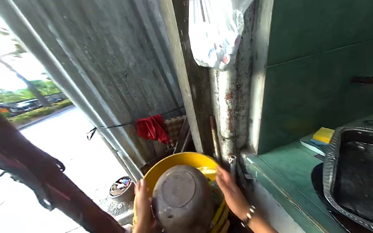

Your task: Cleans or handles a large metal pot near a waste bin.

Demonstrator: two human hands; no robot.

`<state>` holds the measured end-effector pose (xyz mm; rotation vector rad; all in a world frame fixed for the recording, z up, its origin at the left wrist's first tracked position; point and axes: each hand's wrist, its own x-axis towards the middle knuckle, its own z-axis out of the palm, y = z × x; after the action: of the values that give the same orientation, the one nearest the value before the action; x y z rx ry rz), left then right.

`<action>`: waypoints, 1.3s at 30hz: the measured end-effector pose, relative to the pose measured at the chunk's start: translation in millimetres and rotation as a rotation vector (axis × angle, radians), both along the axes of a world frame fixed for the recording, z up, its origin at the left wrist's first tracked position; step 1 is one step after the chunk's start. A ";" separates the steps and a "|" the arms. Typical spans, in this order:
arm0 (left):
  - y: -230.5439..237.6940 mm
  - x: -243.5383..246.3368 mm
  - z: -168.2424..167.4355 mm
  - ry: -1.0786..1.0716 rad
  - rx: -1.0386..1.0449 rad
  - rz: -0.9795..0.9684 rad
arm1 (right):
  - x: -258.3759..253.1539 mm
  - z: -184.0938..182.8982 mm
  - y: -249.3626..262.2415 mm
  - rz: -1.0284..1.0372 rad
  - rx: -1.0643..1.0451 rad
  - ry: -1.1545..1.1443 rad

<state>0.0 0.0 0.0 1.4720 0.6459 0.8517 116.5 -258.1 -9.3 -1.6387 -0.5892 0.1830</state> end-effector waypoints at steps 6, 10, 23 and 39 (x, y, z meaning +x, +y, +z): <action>-34.4 -9.2 0.9 -0.278 -0.293 -0.135 | 6.6 21.7 65.7 0.093 0.009 0.125; -41.1 -13.9 50.2 -0.267 -0.263 -0.048 | -9.2 61.5 50.1 0.005 0.129 -0.054; -49.0 -16.6 114.3 -0.165 -0.249 -0.159 | -6.9 109.7 37.7 -0.052 0.194 -0.087; -54.9 -24.2 133.5 -0.232 -0.207 -0.151 | -13.2 134.5 29.0 -0.059 0.267 -0.074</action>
<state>-24.2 -54.9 133.5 1.1983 0.4296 0.7991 103.3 -229.1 125.1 -1.4061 -0.5946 -0.0005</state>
